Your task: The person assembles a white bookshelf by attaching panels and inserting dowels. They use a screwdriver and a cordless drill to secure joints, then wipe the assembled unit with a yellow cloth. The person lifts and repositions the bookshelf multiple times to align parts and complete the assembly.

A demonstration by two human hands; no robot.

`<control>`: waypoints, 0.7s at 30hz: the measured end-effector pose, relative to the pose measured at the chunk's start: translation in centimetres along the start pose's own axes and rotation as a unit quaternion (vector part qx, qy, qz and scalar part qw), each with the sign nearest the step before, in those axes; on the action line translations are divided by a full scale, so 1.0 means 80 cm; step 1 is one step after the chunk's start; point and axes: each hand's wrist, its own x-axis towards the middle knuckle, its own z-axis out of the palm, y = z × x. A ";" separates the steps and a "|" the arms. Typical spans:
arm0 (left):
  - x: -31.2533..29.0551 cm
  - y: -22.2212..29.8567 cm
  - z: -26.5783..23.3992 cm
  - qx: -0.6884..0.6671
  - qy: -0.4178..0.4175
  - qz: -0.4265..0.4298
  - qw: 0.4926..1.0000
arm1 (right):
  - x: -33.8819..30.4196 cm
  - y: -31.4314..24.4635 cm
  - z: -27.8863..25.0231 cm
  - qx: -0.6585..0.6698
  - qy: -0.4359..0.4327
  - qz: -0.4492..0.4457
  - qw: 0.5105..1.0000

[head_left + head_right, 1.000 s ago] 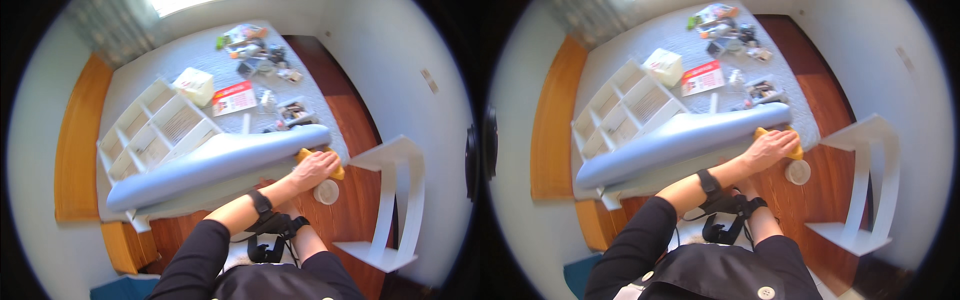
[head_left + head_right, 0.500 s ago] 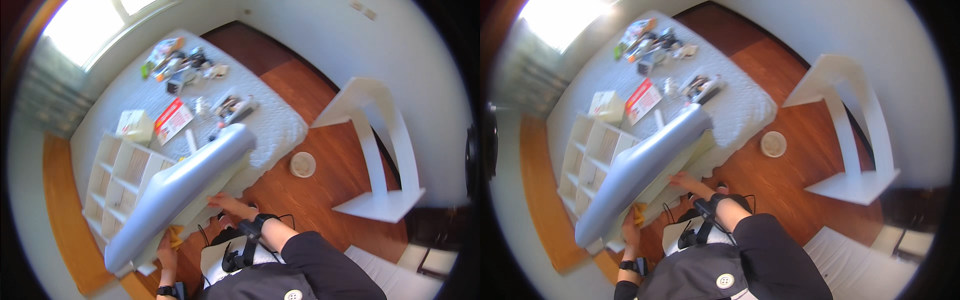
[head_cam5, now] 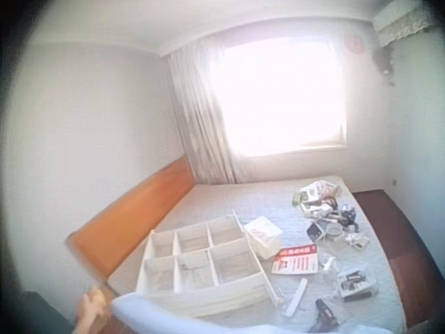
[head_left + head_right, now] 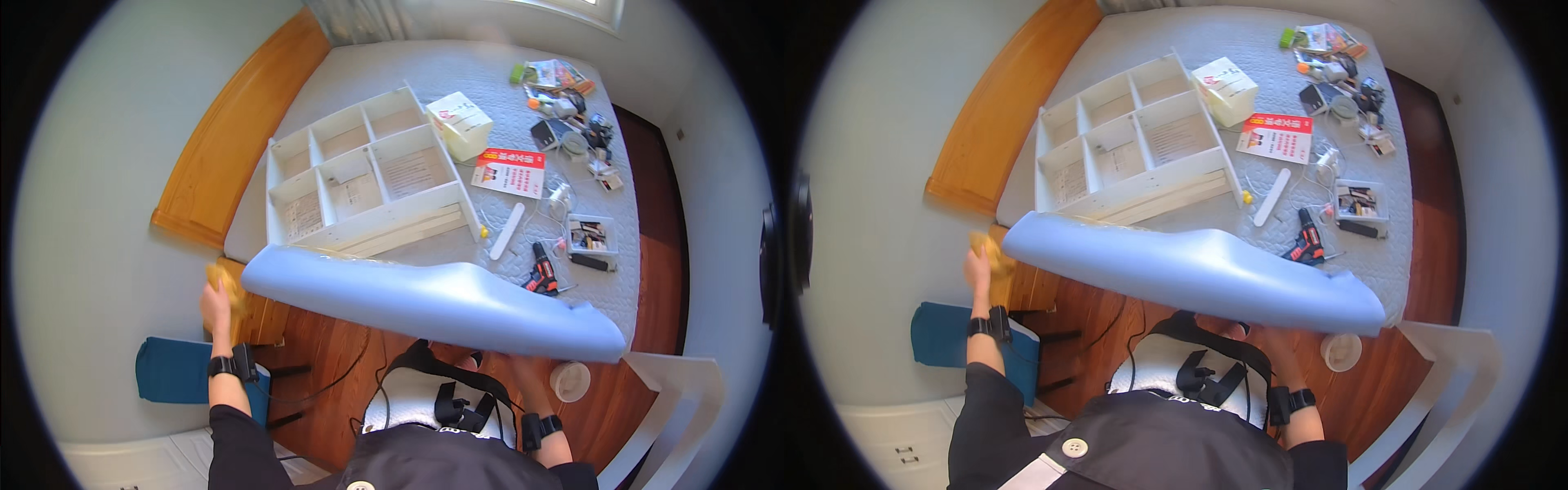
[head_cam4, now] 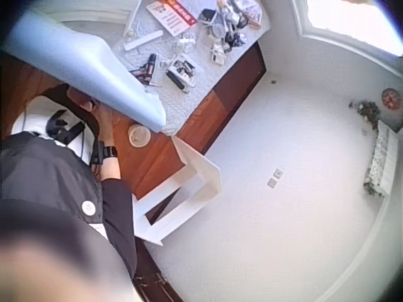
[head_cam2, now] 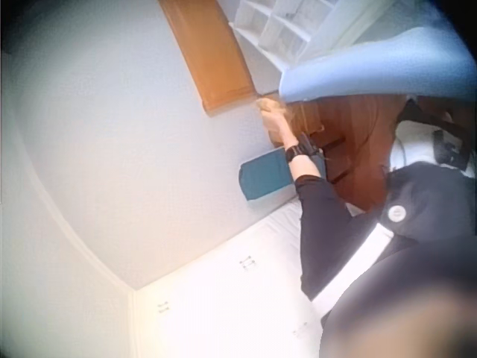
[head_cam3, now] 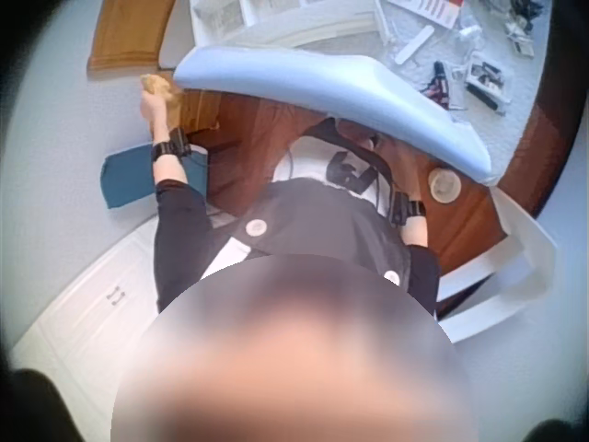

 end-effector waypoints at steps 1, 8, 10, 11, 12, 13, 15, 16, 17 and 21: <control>0.011 0.033 -0.015 -0.010 0.030 0.014 0.999 | -0.005 0.001 -0.008 0.013 0.007 0.028 0.999; 0.005 0.274 -0.024 -0.330 -0.198 0.254 0.887 | -0.038 0.007 -0.037 -0.102 0.096 0.094 0.986; 0.003 0.294 -0.012 -0.365 -0.261 0.325 0.833 | -0.037 0.007 -0.030 -0.123 0.108 0.105 0.981; 0.005 0.294 -0.003 -0.348 -0.250 0.392 0.814 | -0.035 0.007 -0.026 -0.133 0.114 0.109 0.978; 0.016 0.279 0.000 -0.356 -0.310 0.368 0.801 | -0.031 0.006 -0.023 -0.143 0.122 0.111 0.976; 0.033 0.258 0.003 -0.307 -0.349 0.331 0.821 | -0.031 0.005 -0.020 -0.148 0.129 0.112 0.974; 0.066 0.198 0.006 -0.255 -0.413 0.244 0.839 | -0.031 0.000 -0.019 -0.157 0.149 0.112 0.970; 0.077 0.162 0.006 -0.252 -0.435 0.203 0.840 | -0.033 -0.003 -0.018 -0.155 0.166 0.110 0.968; 0.079 0.130 0.008 -0.127 -0.384 0.221 0.887 | -0.038 -0.007 -0.022 -0.151 0.183 0.108 0.965; 0.054 0.057 0.026 -0.329 -0.558 -0.007 0.762 | -0.058 -0.031 -0.037 -0.110 0.277 0.091 0.950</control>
